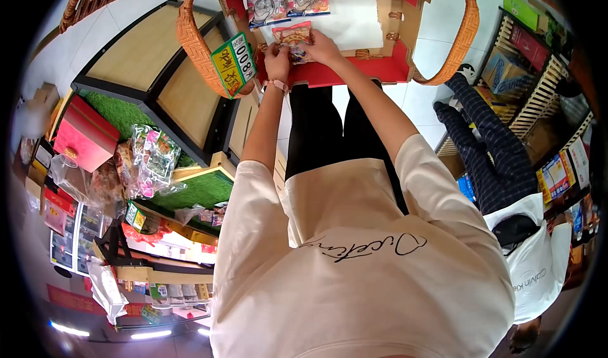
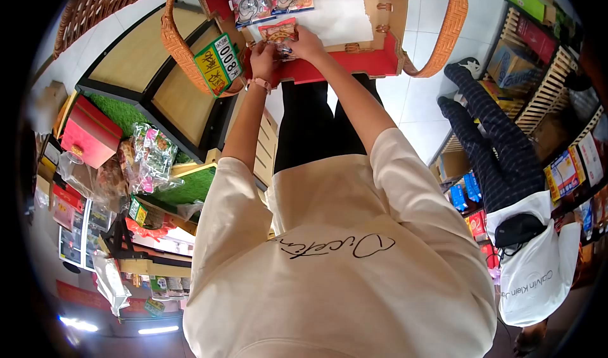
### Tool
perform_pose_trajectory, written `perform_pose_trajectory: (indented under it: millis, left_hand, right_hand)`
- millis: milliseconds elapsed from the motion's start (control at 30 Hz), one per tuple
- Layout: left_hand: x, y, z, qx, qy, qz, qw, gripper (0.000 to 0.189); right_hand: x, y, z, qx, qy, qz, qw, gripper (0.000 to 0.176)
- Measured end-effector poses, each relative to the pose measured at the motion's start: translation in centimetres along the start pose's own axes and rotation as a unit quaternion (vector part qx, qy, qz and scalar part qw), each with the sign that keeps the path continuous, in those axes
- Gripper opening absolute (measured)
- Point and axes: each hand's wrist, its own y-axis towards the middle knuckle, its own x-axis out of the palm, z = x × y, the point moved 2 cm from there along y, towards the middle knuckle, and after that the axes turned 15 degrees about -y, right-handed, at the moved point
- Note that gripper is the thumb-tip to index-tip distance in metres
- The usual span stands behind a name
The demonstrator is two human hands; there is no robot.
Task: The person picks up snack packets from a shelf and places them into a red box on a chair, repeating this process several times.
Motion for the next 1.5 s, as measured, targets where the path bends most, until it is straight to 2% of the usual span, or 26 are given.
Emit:
perform_pose_trajectory:
  millis: [33, 67, 167, 200, 367, 433, 467, 567, 667, 767, 967, 1000, 1100, 1133, 1233, 1333, 1400, 1433, 1467, 1500]
  left_hand:
    - [0.1, -1.6, 1.0, -0.029, -0.064, 0.032, 0.997, 0.031]
    - [-0.5, -2.4, 1.2, -0.074, -0.143, 0.025, 0.987, 0.029]
    - [-2.2, -3.7, 0.3, -0.173, -0.264, -0.042, 0.948, 0.029]
    - [-2.2, -4.6, 0.6, -0.198, -0.27, -0.017, 0.942, 0.03]
    - [-3.3, -3.3, 0.2, -0.221, -0.325, -0.06, 0.918, 0.032]
    - [-3.4, -2.0, -0.1, -0.222, -0.367, -0.09, 0.899, 0.031]
    - [-2.7, -2.4, 0.6, -0.216, -0.356, -0.029, 0.909, 0.026]
    - [-2.7, -1.4, 0.1, -0.254, -0.43, -0.01, 0.866, 0.027]
    - [-2.4, -2.2, -0.5, -0.206, -0.416, 0.015, 0.886, 0.03]
    - [-2.2, -2.7, -0.4, -0.175, -0.429, -0.002, 0.886, 0.032]
    - [-2.0, -2.9, -0.5, -0.14, -0.439, 0.015, 0.887, 0.038]
    - [-1.8, -3.2, -0.3, -0.129, -0.445, 0.036, 0.886, 0.035]
    - [-1.4, -4.9, 0.2, -0.122, -0.505, 0.032, 0.854, 0.033]
    - [-1.0, -6.2, 0.5, -0.117, -0.524, 0.039, 0.843, 0.027]
    - [0.6, -12.0, 1.0, -0.121, -0.531, -0.055, 0.837, 0.024]
    - [0.9, -18.9, 0.0, -0.11, -0.505, -0.122, 0.847, 0.031]
    - [-0.3, -22.6, -1.7, -0.079, -0.41, -0.099, 0.903, 0.032]
    - [-1.1, -24.3, -2.7, -0.063, -0.362, -0.083, 0.926, 0.032]
    - [-2.2, -25.5, -4.2, -0.046, -0.287, -0.037, 0.956, 0.031]
    - [-3.5, -26.3, -6.1, -0.03, -0.21, 0.012, 0.977, 0.03]
  right_hand:
    - [0.5, 0.2, -0.4, -0.007, 0.004, -0.007, 1.0, 0.044]
    - [0.9, 0.5, -0.8, -0.016, 0.007, -0.013, 1.0, 0.042]
    - [2.4, 1.0, -1.7, -0.018, 0.015, -0.012, 1.0, 0.043]
    - [2.6, 0.9, -2.3, -0.017, 0.012, 0.002, 1.0, 0.043]
    - [1.6, -0.1, -4.8, -0.011, -0.053, 0.036, 0.998, 0.044]
    - [1.4, -0.2, -4.8, 0.004, -0.025, 0.025, 0.999, 0.045]
    - [1.4, 0.0, -4.6, 0.01, -0.01, 0.019, 1.0, 0.046]
    - [1.7, 0.5, -4.5, -0.031, -0.017, 0.02, 0.999, 0.048]
    - [2.0, 1.2, -4.3, -0.061, -0.032, 0.093, 0.993, 0.051]
    - [2.1, 2.0, -4.2, -0.016, 0.035, 0.075, 0.996, 0.051]
    - [-1.1, -1.1, -5.0, 0.023, -0.012, 0.029, 0.999, 0.055]
    - [-1.4, -1.7, -4.4, 0.001, -0.023, 0.04, 0.999, 0.055]
    - [-3.0, -3.9, -2.5, -0.001, -0.014, 0.001, 1.0, 0.051]
    - [-3.8, -4.8, -1.9, -0.023, 0.0, -0.021, 1.0, 0.04]
    - [-7.8, -8.8, -1.1, -0.078, 0.078, -0.098, 0.989, 0.025]
    - [-12.3, -12.4, 0.7, -0.011, 0.024, -0.136, 0.99, 0.024]
    - [-15.7, -14.7, 1.7, 0.033, 0.015, -0.175, 0.984, 0.026]
    - [-16.7, -14.2, 4.3, 0.024, -0.023, -0.17, 0.985, 0.026]
    - [-17.6, -13.2, 6.4, 0.014, -0.059, -0.164, 0.985, 0.026]
    - [-19.2, -14.0, 6.0, -0.006, -0.04, -0.139, 0.989, 0.026]
